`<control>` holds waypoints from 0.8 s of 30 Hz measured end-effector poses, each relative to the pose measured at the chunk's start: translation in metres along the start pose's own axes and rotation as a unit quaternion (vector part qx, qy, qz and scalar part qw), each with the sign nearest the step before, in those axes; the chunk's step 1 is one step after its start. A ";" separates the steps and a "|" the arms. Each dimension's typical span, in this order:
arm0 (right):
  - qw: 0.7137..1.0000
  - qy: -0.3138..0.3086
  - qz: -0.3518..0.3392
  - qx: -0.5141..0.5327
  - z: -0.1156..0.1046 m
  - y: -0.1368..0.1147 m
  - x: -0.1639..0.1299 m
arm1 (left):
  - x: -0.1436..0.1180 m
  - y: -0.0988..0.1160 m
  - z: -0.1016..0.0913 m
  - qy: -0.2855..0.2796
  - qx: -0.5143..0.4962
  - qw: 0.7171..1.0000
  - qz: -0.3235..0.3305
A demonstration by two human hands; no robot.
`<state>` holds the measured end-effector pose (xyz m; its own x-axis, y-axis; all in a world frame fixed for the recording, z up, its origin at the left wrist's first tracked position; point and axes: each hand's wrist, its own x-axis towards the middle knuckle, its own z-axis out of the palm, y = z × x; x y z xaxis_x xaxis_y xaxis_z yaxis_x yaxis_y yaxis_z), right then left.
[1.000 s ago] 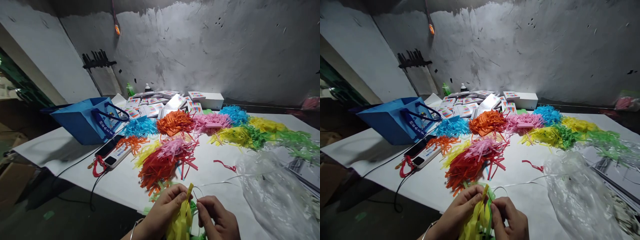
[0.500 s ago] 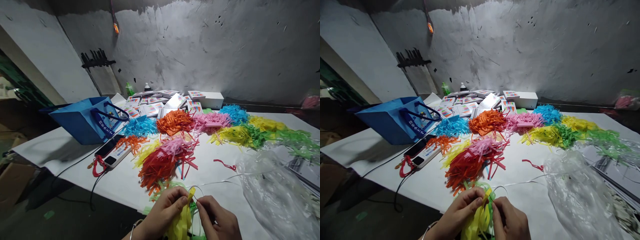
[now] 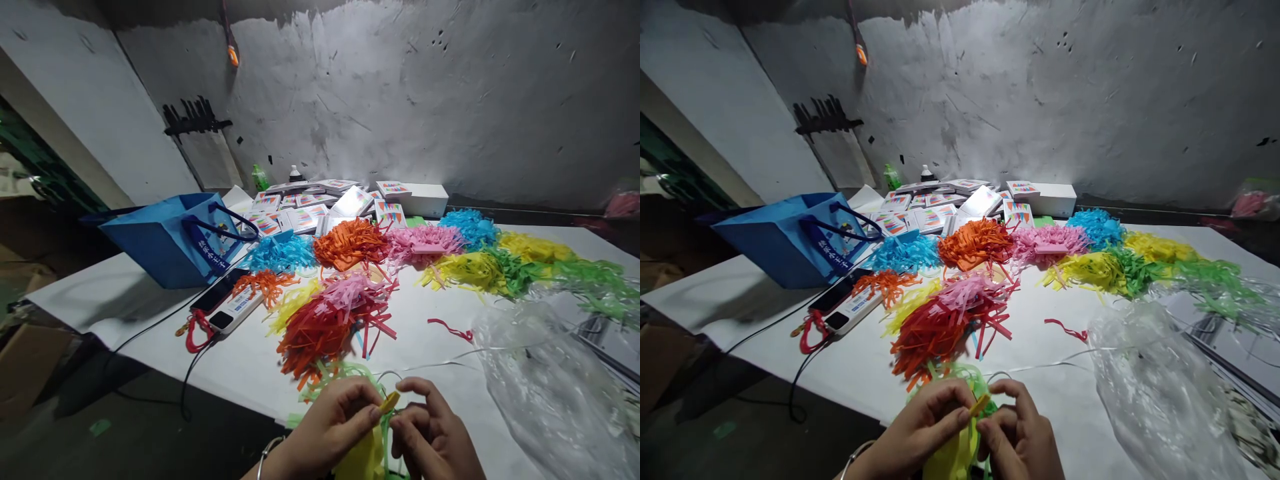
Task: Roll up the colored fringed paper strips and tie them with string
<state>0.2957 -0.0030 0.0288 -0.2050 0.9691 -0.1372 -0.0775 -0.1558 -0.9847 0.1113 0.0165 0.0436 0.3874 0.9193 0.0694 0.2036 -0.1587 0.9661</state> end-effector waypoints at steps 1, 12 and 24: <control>0.999 -0.011 0.021 0.032 0.000 -0.001 0.000 | 0.000 0.002 -0.001 -0.005 0.012 1.000 0.010; 0.984 -0.003 -0.142 -0.104 -0.007 0.004 0.015 | -0.002 -0.004 0.005 -0.037 0.139 0.988 0.057; 0.994 0.053 -0.002 0.092 -0.004 0.004 0.004 | -0.001 -0.013 0.013 -0.021 -0.152 0.985 -0.080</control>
<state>0.2983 0.0012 0.0239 -0.1008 0.9829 -0.1540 -0.2569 -0.1753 -0.9504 0.1198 0.0129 0.0280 0.4103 0.9072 -0.0933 -0.0118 0.1076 0.9941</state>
